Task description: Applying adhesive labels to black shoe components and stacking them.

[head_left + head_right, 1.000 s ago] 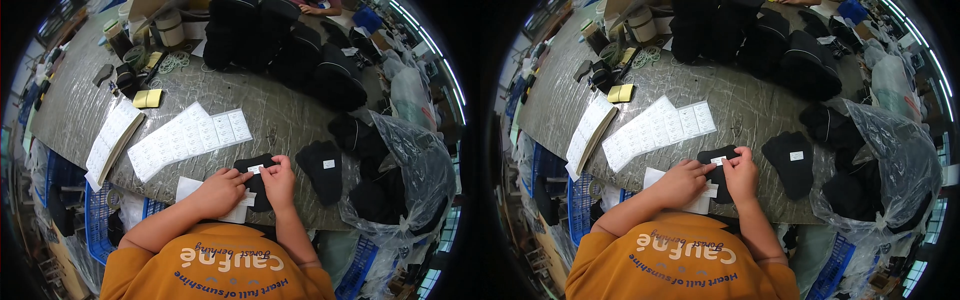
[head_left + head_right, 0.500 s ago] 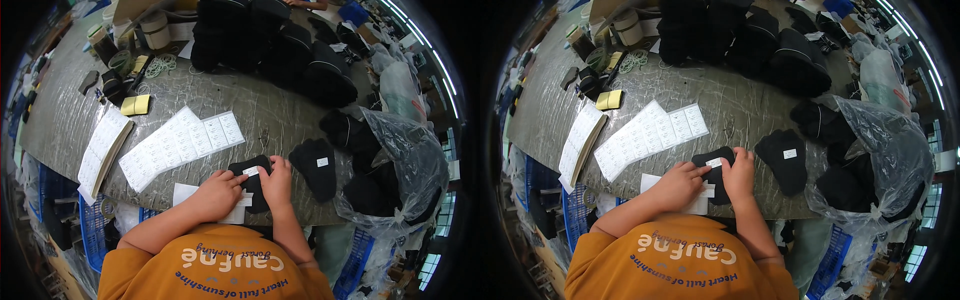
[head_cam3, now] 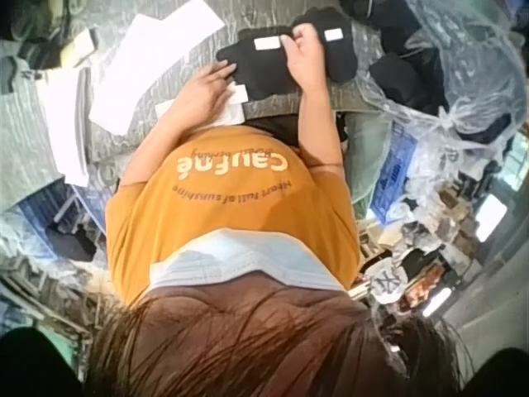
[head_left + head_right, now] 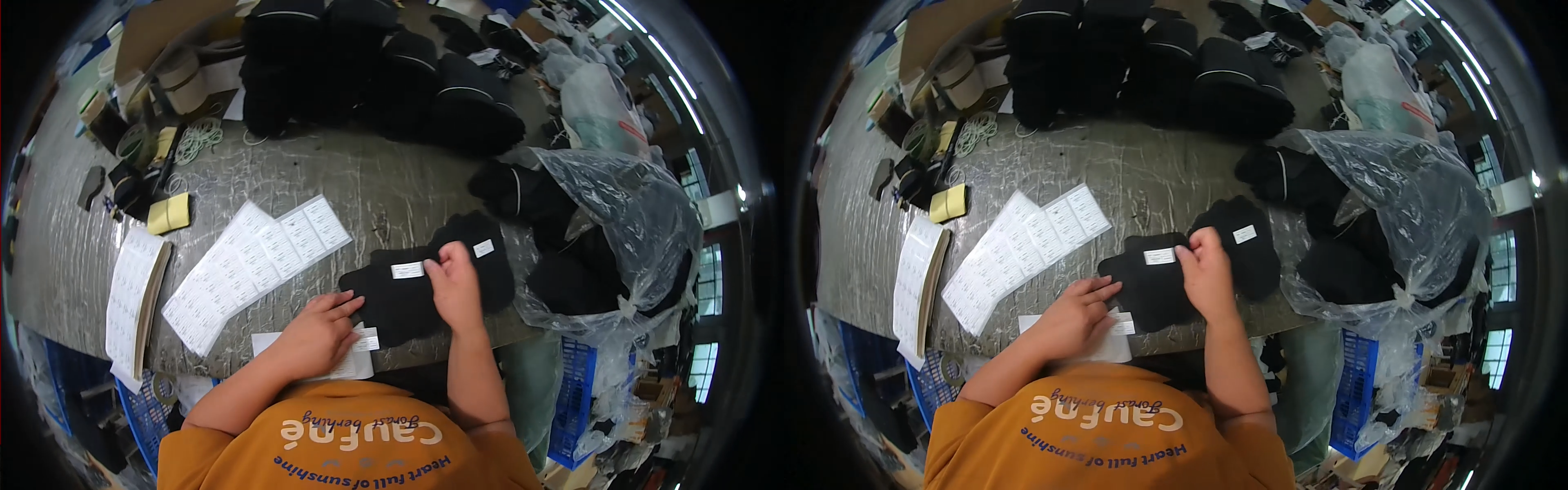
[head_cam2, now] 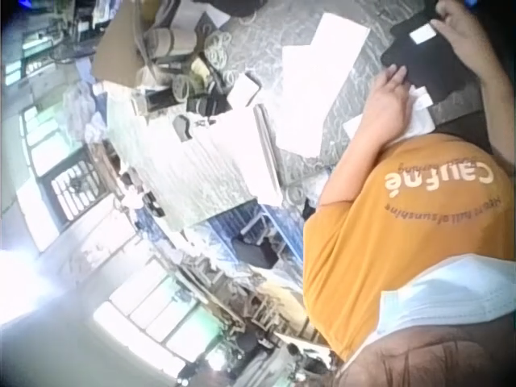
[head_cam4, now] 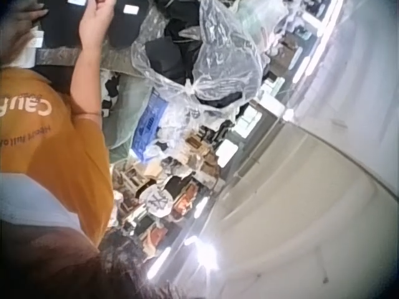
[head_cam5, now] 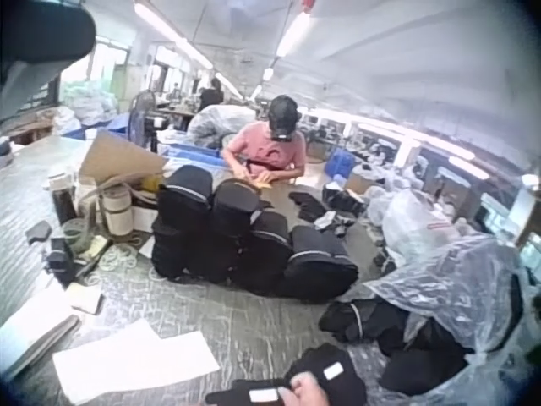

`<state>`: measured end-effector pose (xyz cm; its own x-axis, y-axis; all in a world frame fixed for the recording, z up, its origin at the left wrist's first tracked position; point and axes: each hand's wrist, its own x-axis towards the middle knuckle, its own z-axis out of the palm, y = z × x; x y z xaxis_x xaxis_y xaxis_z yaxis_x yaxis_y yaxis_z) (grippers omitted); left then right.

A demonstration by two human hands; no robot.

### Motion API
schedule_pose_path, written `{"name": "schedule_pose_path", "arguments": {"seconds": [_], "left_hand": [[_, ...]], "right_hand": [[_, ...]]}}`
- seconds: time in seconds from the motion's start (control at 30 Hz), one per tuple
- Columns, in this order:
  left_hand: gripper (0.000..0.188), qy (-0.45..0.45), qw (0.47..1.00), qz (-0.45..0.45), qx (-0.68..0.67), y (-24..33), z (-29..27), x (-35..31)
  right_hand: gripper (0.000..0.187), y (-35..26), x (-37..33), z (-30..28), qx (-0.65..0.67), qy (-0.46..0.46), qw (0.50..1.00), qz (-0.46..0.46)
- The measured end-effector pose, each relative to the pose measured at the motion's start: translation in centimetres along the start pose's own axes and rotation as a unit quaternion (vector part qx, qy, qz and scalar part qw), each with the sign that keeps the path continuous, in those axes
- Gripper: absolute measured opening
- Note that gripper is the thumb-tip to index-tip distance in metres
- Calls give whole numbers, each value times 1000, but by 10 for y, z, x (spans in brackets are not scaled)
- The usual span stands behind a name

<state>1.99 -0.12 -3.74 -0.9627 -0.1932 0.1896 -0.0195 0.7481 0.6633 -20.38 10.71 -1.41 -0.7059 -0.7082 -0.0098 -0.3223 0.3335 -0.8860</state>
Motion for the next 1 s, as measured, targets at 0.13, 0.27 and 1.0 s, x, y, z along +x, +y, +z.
{"name": "schedule_pose_path", "arguments": {"seconds": [0.13,0.27,1.0], "left_hand": [[21,-6,1000,-11,-1,-1,-2,5],[18,29,998,-22,-55,4,-8,14],[20,-37,997,-60,26,14,-18,13]], "right_hand": [[19,-12,17,-63,-46,80,996,-7],[21,14,37,-103,-105,94,988,-58],[7,18,-28,20,172,-80,981,50]]}}
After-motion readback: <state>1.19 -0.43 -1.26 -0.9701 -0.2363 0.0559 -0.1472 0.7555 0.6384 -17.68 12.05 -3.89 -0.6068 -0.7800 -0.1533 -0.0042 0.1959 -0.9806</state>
